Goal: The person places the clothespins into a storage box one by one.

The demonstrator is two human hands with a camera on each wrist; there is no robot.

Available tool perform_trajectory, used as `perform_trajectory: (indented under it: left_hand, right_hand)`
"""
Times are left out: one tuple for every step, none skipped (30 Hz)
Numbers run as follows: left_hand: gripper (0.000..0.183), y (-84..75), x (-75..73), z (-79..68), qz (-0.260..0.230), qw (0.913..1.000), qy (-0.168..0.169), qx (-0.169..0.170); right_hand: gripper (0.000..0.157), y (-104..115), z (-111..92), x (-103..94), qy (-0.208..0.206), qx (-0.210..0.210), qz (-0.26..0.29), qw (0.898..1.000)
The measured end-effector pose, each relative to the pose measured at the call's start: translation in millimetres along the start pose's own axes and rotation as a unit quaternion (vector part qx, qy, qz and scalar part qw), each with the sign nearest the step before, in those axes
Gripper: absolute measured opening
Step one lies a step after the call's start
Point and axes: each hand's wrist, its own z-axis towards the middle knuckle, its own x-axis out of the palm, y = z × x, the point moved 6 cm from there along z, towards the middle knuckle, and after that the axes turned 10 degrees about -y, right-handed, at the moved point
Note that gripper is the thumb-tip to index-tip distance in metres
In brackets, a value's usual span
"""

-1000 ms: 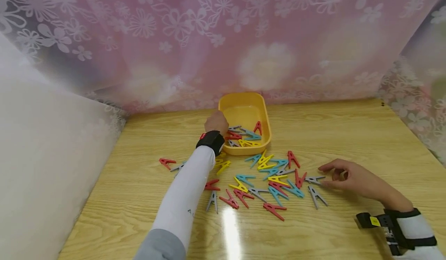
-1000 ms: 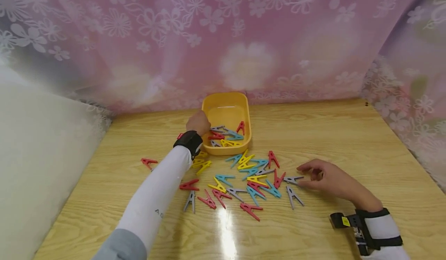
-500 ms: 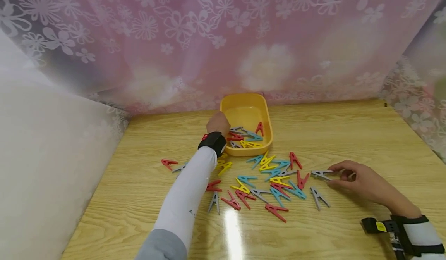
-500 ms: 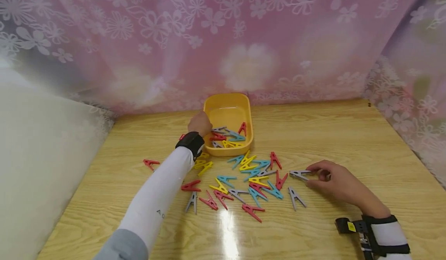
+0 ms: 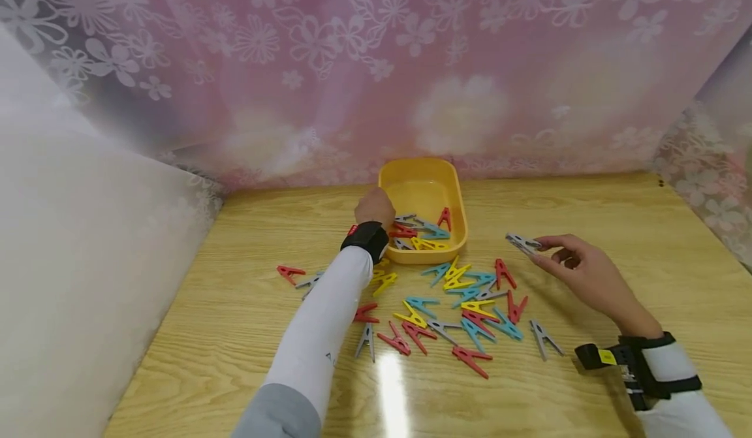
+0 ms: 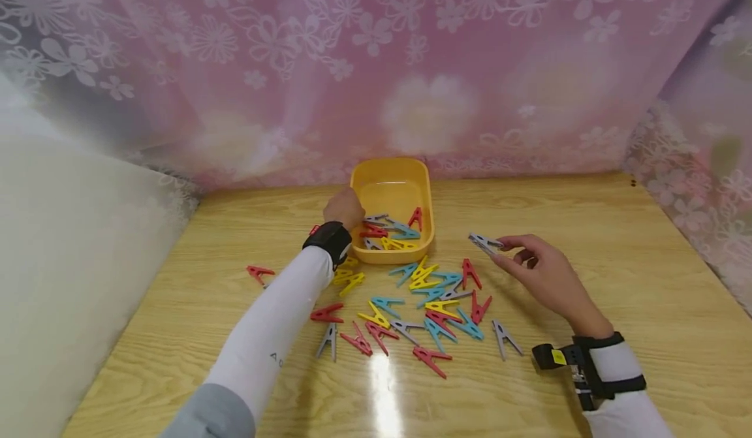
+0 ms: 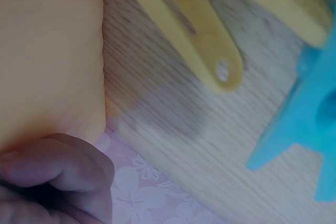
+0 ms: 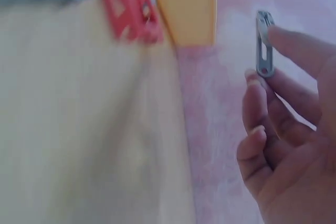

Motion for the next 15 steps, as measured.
perform_trajectory:
  left_hand:
    - [0.023,0.5,-0.2,0.1,0.002,1.0000,-0.001,0.000]
    - [0.023,1.0,0.3,0.5,0.004,1.0000,-0.002,-0.001]
    - [0.024,1.2,0.6,0.5,0.007,1.0000,-0.003,-0.001]
    - [0.024,1.1,1.2,0.5,0.011,0.9999,-0.002,0.000]
    - [0.025,0.6,1.5,0.3,0.012,0.9999,-0.001,0.001]
    - [0.026,0.0,1.6,-0.3,0.011,0.9999,0.001,0.001]
    - [0.027,-0.7,1.2,-1.1,0.012,0.9999,0.002,0.003]
    - [0.028,-0.9,1.1,-1.7,0.011,0.9999,0.004,0.001]
    - [0.027,-1.3,0.8,-2.2,0.008,1.0000,0.004,0.001]
    - [0.026,0.3,6.6,2.4,0.006,0.9999,-0.008,0.007]
    - [0.026,0.5,5.9,2.1,0.004,0.9999,-0.008,0.005]
    - [0.026,0.9,4.9,2.0,0.002,1.0000,-0.007,0.003]
    - [0.025,1.7,4.6,3.1,0.003,1.0000,-0.009,0.000]
    - [0.025,2.7,3.6,3.9,0.002,0.9999,-0.012,-0.003]
    - [0.024,3.7,3.2,5.0,0.004,0.9999,-0.014,-0.004]
  right_hand:
    - [0.037,3.9,5.6,3.7,-0.004,-0.002,0.003,1.000]
    - [0.038,7.8,10.9,7.5,-0.009,-0.003,0.005,1.000]
    - [0.038,11.8,16.0,11.3,-0.012,-0.004,0.008,1.000]
    - [0.039,15.5,20.8,15.2,-0.015,-0.005,0.011,1.000]
    - [0.039,19.2,25.3,19.4,-0.017,-0.007,0.014,1.000]
    - [0.040,22.7,29.8,23.8,-0.017,-0.009,0.017,1.000]
    - [0.041,26.2,34.3,28.2,-0.017,-0.011,0.019,1.000]
    - [0.042,29.7,38.9,32.8,-0.016,-0.012,0.022,1.000]
    - [0.043,33.3,43.8,37.7,-0.015,-0.014,0.026,0.999]
    - [0.044,36.9,48.9,43.0,-0.011,-0.014,0.032,0.999]
    - [0.045,41.3,54.3,48.4,-0.006,-0.015,0.037,0.999]
    - [0.046,46.2,59.8,53.9,0.000,-0.017,0.043,0.999]
    - [0.048,51.3,65.2,59.9,0.005,-0.019,0.048,0.999]
    - [0.049,56.1,70.3,66.3,0.013,-0.022,0.053,0.998]
    - [0.051,60.8,74.4,71.9,0.021,-0.025,0.057,0.998]
